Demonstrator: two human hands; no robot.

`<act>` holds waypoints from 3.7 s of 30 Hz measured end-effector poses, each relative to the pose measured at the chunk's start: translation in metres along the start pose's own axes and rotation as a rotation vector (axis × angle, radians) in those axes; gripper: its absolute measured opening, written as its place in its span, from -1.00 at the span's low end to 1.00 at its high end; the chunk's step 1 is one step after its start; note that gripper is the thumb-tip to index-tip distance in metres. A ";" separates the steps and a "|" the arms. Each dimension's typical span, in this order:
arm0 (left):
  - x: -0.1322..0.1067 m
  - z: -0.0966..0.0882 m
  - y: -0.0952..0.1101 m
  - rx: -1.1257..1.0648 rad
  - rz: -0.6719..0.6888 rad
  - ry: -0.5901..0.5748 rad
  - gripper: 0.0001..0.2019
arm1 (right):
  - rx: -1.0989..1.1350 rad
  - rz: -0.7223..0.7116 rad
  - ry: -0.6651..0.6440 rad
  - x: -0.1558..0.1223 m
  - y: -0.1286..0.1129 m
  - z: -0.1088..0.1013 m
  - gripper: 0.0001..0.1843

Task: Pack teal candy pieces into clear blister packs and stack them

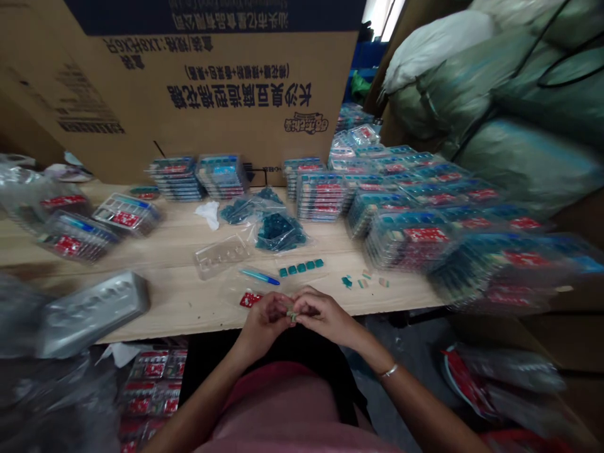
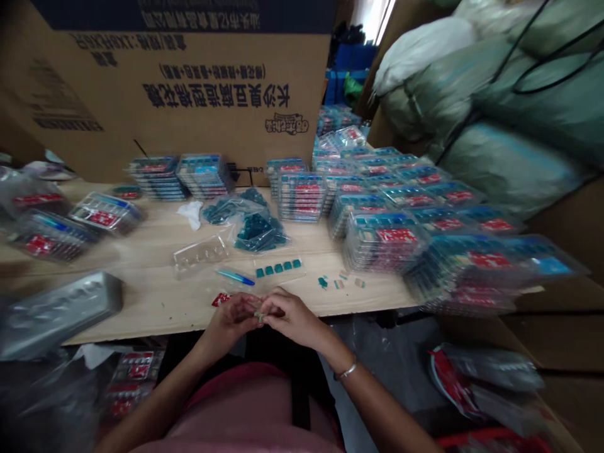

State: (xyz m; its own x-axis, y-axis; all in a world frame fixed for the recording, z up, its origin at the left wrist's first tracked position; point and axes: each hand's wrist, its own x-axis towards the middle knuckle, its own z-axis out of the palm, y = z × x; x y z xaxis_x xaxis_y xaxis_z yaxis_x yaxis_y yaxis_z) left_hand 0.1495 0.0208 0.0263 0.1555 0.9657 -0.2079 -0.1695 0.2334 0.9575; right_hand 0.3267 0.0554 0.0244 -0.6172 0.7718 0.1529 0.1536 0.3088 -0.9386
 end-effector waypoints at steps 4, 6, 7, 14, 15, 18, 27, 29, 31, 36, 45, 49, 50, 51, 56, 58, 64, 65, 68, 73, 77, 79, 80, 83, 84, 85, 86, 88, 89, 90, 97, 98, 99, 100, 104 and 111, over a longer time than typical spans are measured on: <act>-0.007 -0.005 0.008 -0.060 -0.101 -0.023 -0.70 | 0.199 0.046 0.001 0.001 0.002 0.007 -0.88; -0.007 -0.007 0.010 -0.107 -0.125 0.010 -0.68 | 0.227 0.025 0.030 0.003 0.004 0.010 -0.83; -0.007 -0.008 0.010 -0.131 -0.136 0.034 -0.67 | 0.227 0.009 0.044 0.004 0.005 0.010 -0.82; -0.008 -0.008 0.002 -0.092 -0.187 0.083 -0.71 | 0.042 -0.035 0.006 0.009 0.001 0.014 -0.89; -0.010 -0.006 0.001 -0.034 -0.150 0.077 -0.74 | 0.020 -0.012 -0.014 0.009 -0.001 0.016 -0.89; -0.017 -0.007 0.001 0.136 -0.028 0.053 -0.79 | 0.032 0.081 -0.068 0.009 -0.002 0.021 -0.95; -0.022 -0.114 0.005 0.951 0.382 0.471 -0.88 | 0.061 0.124 0.009 0.054 0.011 0.047 -0.95; -0.025 -0.119 -0.005 1.007 0.375 0.472 -0.89 | 0.009 0.099 -0.006 0.077 0.005 0.064 -0.94; -0.029 -0.114 -0.016 1.035 0.404 0.504 -0.90 | -0.106 0.094 -0.036 0.098 -0.001 0.081 -0.92; -0.032 -0.106 -0.032 1.060 0.482 0.595 -0.93 | -0.492 0.051 -0.112 0.116 -0.005 0.100 -0.89; -0.029 -0.112 -0.027 1.287 0.696 0.424 -0.79 | -0.626 -0.038 0.005 0.101 -0.008 0.094 -0.85; -0.025 -0.112 -0.026 1.503 0.805 0.214 -0.64 | -0.725 -0.061 0.205 0.068 0.005 0.029 -0.89; -0.025 -0.113 -0.028 1.528 0.811 0.224 -0.64 | -0.812 -0.032 0.248 0.056 0.011 0.011 -0.88; -0.026 -0.114 -0.031 1.541 0.810 0.250 -0.64 | -0.896 -0.009 0.258 0.044 0.017 -0.003 -0.86; -0.034 -0.114 -0.043 1.555 0.800 0.403 -0.69 | -0.990 -0.074 0.178 -0.008 0.037 -0.013 -0.82; -0.038 -0.110 -0.044 1.567 0.763 0.441 -0.68 | -0.984 -0.130 0.173 -0.021 0.040 -0.001 -0.71; -0.046 -0.101 -0.046 1.595 0.618 0.486 -0.65 | -1.041 -0.308 0.209 -0.048 0.057 0.007 -0.74; -0.047 -0.100 -0.046 1.593 0.609 0.502 -0.65 | -1.045 -0.327 0.200 -0.051 0.058 0.006 -0.72; -0.050 -0.098 -0.049 1.587 0.605 0.566 -0.65 | -1.065 -0.368 0.227 -0.059 0.061 0.004 -0.69; -0.049 -0.099 -0.051 1.540 0.638 0.623 -0.62 | -1.114 -0.374 0.286 -0.066 0.064 -0.002 -0.60; -0.046 -0.104 -0.046 1.493 0.640 0.522 -0.57 | -1.069 -0.461 0.280 -0.077 0.056 -0.015 -0.58; -0.047 -0.100 -0.041 1.460 0.642 0.504 -0.55 | -1.042 -0.519 0.320 -0.081 0.047 -0.018 -0.55; -0.048 -0.096 -0.038 1.437 0.649 0.506 -0.53 | -1.025 -0.543 0.340 -0.082 0.041 -0.018 -0.53; -0.052 -0.079 -0.028 1.353 0.701 0.435 -0.44 | -0.992 -0.592 0.339 -0.079 0.023 -0.010 -0.48; -0.053 -0.073 -0.025 1.326 0.724 0.381 -0.44 | -0.981 -0.621 0.311 -0.075 0.017 -0.005 -0.50; -0.055 -0.069 -0.022 1.297 0.748 0.323 -0.45 | -0.965 -0.658 0.273 -0.069 0.011 0.000 -0.52; -0.056 -0.066 -0.018 1.261 0.772 0.272 -0.48 | -0.939 -0.697 0.234 -0.063 0.004 0.006 -0.56; -0.061 -0.068 -0.010 1.159 0.785 0.237 -0.57 | -0.846 -0.749 0.186 -0.046 -0.010 0.017 -0.60; -0.063 -0.072 -0.005 1.100 0.766 0.260 -0.60 | -0.788 -0.750 0.176 -0.036 -0.016 0.022 -0.60; -0.065 -0.077 -0.001 1.043 0.731 0.303 -0.63 | -0.729 -0.740 0.173 -0.025 -0.022 0.026 -0.59; -0.029 -0.123 0.007 0.738 0.391 0.543 -0.59 | -0.352 -0.364 0.202 0.057 0.005 0.048 -0.62; -0.021 -0.128 0.004 0.761 0.345 0.550 -0.61 | -0.354 -0.308 0.210 0.067 0.017 0.049 -0.66; -0.013 -0.131 0.000 0.799 0.306 0.557 -0.65 | -0.372 -0.274 0.222 0.075 0.029 0.050 -0.71; -0.007 -0.134 -0.004 0.838 0.280 0.562 -0.68 | -0.393 -0.249 0.230 0.082 0.040 0.050 -0.73; -0.002 -0.135 -0.017 0.903 0.292 0.567 -0.65 | -0.457 -0.161 0.132 0.095 0.051 0.048 -0.69; -0.002 -0.127 -0.032 1.139 0.429 0.658 -0.64 | -0.781 -0.157 -0.202 0.085 0.006 0.065 -0.22</act>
State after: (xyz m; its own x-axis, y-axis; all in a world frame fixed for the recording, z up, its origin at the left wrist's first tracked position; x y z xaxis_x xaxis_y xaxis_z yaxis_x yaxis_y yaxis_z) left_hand 0.0306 0.0257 -0.0298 -0.2441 0.8873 0.3913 0.8431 -0.0052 0.5377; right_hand 0.2252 0.0864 0.0115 -0.7916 0.5958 0.1358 0.5009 0.7599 -0.4144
